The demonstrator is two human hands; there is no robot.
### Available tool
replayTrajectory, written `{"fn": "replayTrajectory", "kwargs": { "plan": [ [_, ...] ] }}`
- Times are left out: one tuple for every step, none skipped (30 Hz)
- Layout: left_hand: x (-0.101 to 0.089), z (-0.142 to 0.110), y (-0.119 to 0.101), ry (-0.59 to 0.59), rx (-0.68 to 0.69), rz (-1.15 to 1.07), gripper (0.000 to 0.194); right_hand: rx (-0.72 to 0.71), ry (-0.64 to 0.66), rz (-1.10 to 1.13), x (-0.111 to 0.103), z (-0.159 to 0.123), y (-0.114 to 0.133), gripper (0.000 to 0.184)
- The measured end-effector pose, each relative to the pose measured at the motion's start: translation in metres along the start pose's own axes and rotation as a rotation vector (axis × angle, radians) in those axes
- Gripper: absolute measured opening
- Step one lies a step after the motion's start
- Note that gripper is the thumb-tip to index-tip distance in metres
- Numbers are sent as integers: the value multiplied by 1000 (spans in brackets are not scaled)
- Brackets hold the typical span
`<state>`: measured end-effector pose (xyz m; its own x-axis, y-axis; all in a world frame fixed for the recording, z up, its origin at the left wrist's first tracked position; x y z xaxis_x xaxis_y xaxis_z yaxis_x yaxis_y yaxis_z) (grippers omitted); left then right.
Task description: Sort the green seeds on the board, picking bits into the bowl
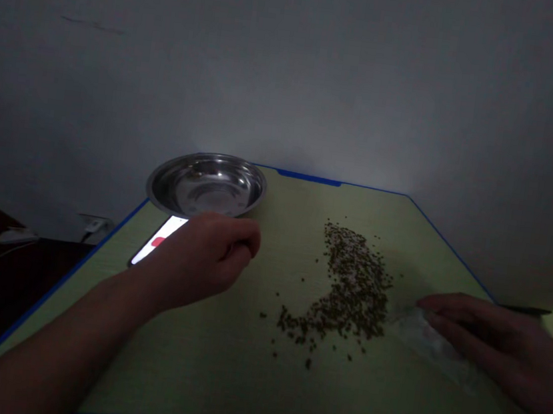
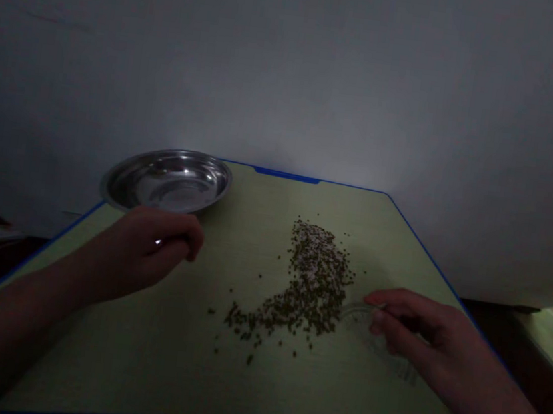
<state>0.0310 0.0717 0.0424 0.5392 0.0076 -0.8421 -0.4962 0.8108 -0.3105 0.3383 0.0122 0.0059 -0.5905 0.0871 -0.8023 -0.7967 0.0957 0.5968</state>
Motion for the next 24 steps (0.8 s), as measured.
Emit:
{"fn": "replayTrajectory", "kwargs": {
  "plan": [
    [0,0,0,-4,0,-1,18,1,-24,1,-3,0,-2,24],
    [-1,0,0,-7,2,0,18,6,-43,-4,-5,0,-4,23],
    [-1,0,0,-8,3,4,18,12,-54,-14,-6,-1,-6,23],
    [-1,0,0,-7,6,9,18,19,-56,-26,-5,-1,-8,23],
    [-1,0,0,-3,7,12,18,26,-50,-37,-3,-2,-9,23],
    [0,0,0,2,8,14,18,32,-40,-44,-1,-2,-9,24],
    [1,0,-1,7,6,15,18,36,-25,-46,3,-3,-9,24],
    [1,0,-1,11,4,14,18,40,-11,-42,7,-4,-8,24],
    [2,0,-1,14,2,12,18,43,1,-35,10,-5,-7,25],
    [2,0,-1,16,1,11,18,44,12,-28,14,-7,-6,25],
    [2,0,-1,17,2,9,18,42,20,-22,17,-8,-4,25],
    [2,0,-1,17,3,7,18,40,25,-19,19,-9,-3,25],
    [2,0,-1,17,4,6,18,36,28,-19,22,-11,-1,26],
    [2,0,-1,16,5,5,18,32,35,-23,25,-13,0,26],
    [2,0,-1,16,4,5,18,29,44,-29,28,-15,1,26],
    [2,0,0,15,4,7,18,28,57,-33,32,-17,3,27],
    [2,1,0,15,3,9,18,31,72,-35,36,-19,4,27],
    [3,1,0,19,3,12,18,36,86,-32,40,-21,6,28],
    [3,1,0,24,2,14,18,41,99,-28,43,-22,8,28],
    [3,1,0,29,2,16,18,44,109,-22,46,-24,11,29],
    [4,1,-1,33,2,18,18,42,118,-16,49,-25,14,29],
    [4,1,-1,37,1,19,18,38,128,-13,51,-25,17,29],
    [4,1,-1,41,-2,19,18,29,134,-9,51,-26,20,29],
    [4,1,-1,42,-6,18,18,23,135,-4,51,-25,21,29]
  ]
}}
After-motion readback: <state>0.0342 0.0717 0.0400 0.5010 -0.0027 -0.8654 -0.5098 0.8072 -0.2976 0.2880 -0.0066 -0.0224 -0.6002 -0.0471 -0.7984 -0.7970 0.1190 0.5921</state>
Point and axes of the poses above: each hand's wrist, its own z-axis towards the middle knuckle, its own x-axis out of the palm, y = z × x, the point moved 9 cm from there along z, towards the middle knuckle, and after that the axes turned 14 degrees about x, right-handed, at the moved point
